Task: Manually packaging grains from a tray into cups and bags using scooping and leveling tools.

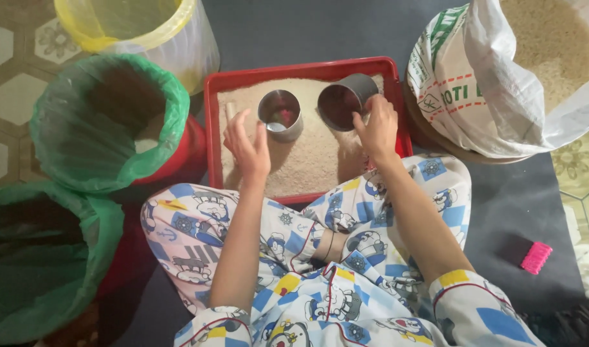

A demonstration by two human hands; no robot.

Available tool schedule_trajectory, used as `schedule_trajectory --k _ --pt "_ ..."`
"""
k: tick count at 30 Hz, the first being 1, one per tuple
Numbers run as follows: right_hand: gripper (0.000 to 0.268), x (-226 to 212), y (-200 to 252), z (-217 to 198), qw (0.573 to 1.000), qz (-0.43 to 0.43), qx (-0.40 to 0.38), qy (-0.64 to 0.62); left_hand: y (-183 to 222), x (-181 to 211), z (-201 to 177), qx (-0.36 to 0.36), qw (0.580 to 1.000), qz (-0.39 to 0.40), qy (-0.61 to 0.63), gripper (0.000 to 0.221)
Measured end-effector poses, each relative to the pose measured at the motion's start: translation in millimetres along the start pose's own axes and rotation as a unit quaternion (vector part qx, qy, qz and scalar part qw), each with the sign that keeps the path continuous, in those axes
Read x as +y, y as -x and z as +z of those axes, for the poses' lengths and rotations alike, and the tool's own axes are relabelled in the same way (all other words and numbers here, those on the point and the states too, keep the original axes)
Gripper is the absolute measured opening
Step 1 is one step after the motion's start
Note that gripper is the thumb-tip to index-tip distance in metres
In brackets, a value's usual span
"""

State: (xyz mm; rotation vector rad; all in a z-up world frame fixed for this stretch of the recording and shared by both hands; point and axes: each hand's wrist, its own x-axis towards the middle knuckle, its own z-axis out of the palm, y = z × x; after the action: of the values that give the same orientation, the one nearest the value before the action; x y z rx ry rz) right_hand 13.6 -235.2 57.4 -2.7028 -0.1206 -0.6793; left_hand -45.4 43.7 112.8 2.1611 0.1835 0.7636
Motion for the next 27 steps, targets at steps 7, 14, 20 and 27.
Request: schedule_trajectory --k 7,14,20,27 --pt "0.069 13.7 -0.4 16.6 0.976 0.112 -0.099 -0.159 12.1 -20.1 21.1 -0.072 0.993 0.067 -0.06 0.02" --pt "0.069 63.3 -20.0 51.7 0.943 0.147 -0.137 -0.267 11.6 -31.6 25.4 -0.11 0.981 0.115 -0.109 0.021" --pt "0.075 52.8 -22.2 40.9 0.901 0.21 -0.209 -0.316 7.1 -31.5 19.5 -0.051 0.977 0.171 -0.112 0.017" --pt "0.084 25.5 -15.7 8.1 0.9 0.211 -0.205 -0.321 4.1 -50.6 23.7 0.042 0.983 0.126 -0.127 0.022"
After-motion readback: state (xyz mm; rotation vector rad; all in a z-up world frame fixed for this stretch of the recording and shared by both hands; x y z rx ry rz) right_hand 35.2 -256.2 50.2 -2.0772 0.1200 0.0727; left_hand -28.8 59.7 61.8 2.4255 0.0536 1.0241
